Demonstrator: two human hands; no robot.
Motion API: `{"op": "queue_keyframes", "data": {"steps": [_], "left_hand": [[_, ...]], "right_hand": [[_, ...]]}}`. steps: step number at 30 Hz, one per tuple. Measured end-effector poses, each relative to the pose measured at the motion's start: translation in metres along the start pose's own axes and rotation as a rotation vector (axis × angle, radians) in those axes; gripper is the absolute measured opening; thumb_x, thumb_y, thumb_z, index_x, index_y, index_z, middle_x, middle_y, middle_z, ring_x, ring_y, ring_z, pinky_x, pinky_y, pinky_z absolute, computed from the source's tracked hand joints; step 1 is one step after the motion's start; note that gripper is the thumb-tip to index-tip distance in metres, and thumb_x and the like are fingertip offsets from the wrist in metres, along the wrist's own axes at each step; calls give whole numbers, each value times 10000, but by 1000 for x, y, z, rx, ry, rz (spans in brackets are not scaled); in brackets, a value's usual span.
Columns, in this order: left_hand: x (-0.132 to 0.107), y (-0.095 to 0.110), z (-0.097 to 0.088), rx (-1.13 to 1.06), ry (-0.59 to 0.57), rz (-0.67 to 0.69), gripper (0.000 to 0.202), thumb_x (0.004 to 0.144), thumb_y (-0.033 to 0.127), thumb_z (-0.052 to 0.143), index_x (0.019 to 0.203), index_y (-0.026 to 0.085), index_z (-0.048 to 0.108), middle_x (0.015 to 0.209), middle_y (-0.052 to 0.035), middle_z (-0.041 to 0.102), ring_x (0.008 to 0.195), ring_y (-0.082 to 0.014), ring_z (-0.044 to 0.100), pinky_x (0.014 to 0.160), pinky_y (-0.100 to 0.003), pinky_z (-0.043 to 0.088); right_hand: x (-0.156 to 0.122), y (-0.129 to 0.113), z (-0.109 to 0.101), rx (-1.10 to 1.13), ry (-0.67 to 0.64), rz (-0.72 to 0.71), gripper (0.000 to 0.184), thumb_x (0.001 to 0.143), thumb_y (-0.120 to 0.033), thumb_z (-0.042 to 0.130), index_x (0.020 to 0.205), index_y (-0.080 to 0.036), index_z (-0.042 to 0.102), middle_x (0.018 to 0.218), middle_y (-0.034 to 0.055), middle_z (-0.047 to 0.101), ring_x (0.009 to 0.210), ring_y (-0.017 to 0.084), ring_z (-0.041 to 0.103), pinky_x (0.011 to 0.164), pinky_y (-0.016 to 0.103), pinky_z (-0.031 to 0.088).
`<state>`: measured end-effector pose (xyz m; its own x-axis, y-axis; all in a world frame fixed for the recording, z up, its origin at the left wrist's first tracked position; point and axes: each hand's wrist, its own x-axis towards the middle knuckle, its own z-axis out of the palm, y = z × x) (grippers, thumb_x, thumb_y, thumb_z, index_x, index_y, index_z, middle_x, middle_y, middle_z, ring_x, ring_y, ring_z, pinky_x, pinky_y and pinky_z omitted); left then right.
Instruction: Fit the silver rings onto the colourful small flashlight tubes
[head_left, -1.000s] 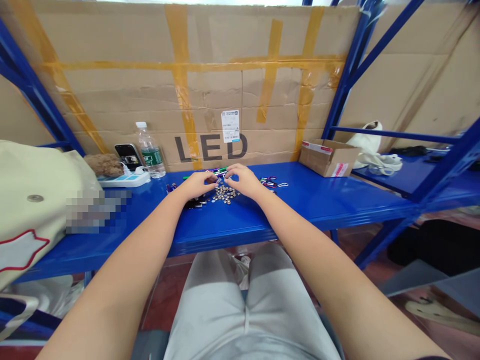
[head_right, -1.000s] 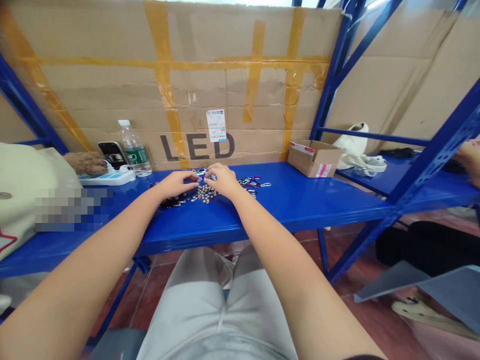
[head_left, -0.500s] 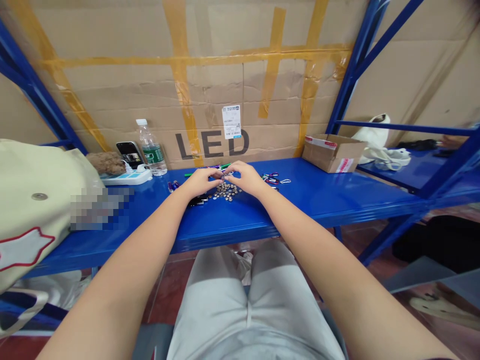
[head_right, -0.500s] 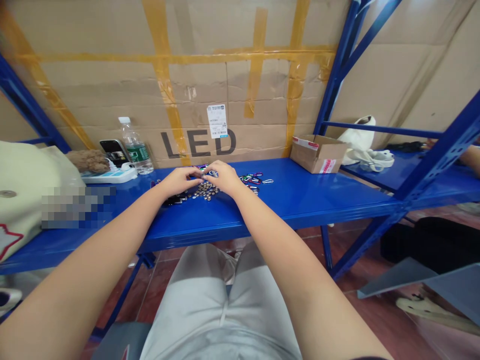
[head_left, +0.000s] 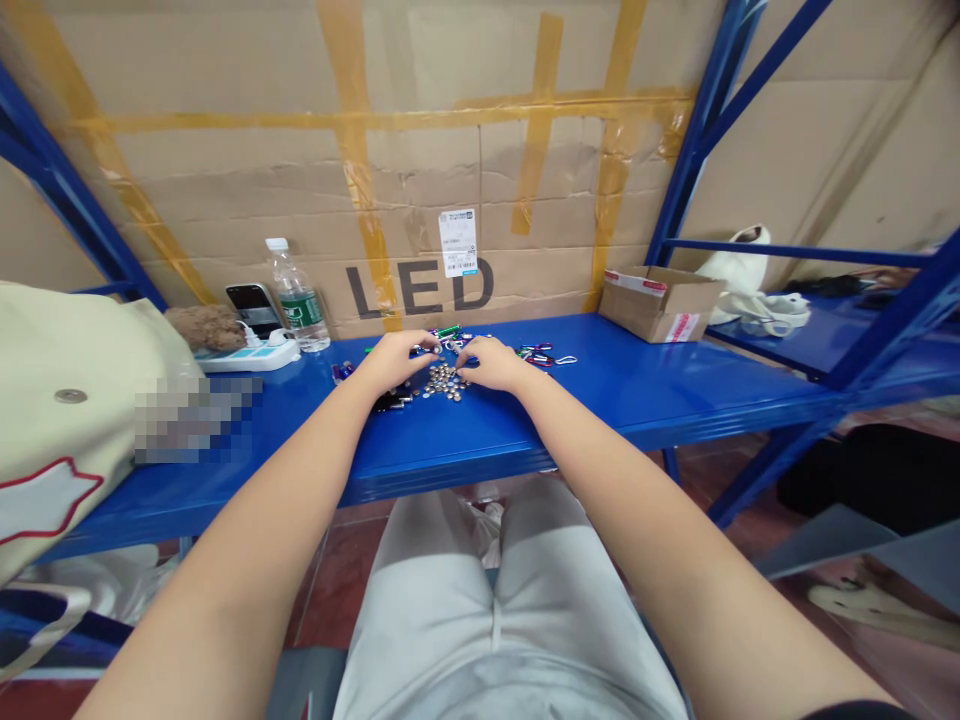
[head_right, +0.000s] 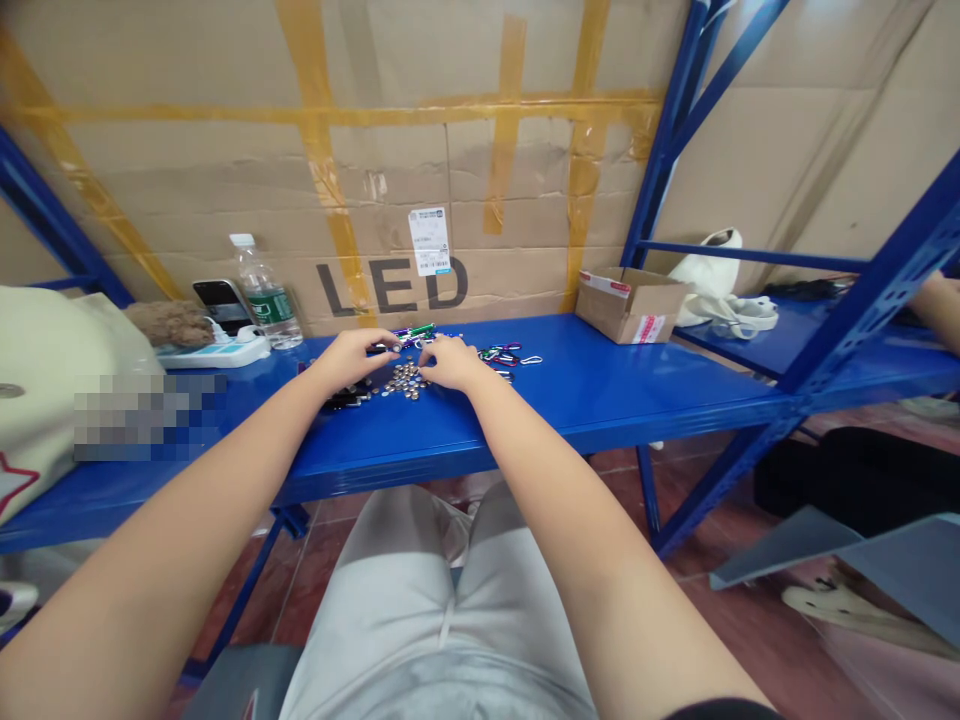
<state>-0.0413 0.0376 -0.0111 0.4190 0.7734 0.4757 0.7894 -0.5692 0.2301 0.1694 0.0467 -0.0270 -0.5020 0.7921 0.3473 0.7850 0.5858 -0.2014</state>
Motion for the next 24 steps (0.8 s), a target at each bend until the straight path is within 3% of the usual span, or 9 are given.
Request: {"op": "queue_keyframes", "data": {"steps": [4,10,14,17,21,24], "left_hand": [[0,-1,-1,82,-26,37,275,844,270,544,1078,220,678,1144,-38,698,1078,-226,615,968,-332,444],[-1,4,0,404,-63,249,265,891,175,482,1001,250,711,1093,-73,697,1115,-252,557,974,-421,349],[0,10,2,477,-33,362,286,895,143,478,992,266,717,1102,-79,685,1163,-253,511,982,-438,298],[0,11,4,468,30,332,294,908,157,464,1008,270,715,1120,-81,679,1157,-254,509,976,-445,289],[-2,8,5,433,77,193,275,899,191,484,1060,255,696,1129,-84,681,1112,-264,534,931,-439,311],[-2,7,3,423,56,129,279,878,186,507,1081,258,684,1147,-69,681,1111,-261,540,912,-425,319]], "right_hand": [[-1,1,2,46,-8,-14,212,843,-291,582,987,-251,732,1119,35,685,1054,207,589,952,319,424],[0,3,2,60,4,2,220,857,-283,562,996,-249,729,1126,36,688,1063,207,592,961,323,421],[0,5,1,38,27,37,222,865,-301,561,1010,-262,725,1146,45,666,1101,220,571,980,351,411],[0,3,2,18,20,29,252,872,-310,560,1074,-281,708,1186,59,641,1133,240,551,987,384,411],[0,-4,6,-29,15,-2,350,888,-336,542,1225,-326,635,1266,89,594,1180,292,517,963,482,417],[2,-8,8,-74,-1,-43,285,899,-316,520,1129,-328,688,1235,76,615,1190,301,504,947,518,411]]}}
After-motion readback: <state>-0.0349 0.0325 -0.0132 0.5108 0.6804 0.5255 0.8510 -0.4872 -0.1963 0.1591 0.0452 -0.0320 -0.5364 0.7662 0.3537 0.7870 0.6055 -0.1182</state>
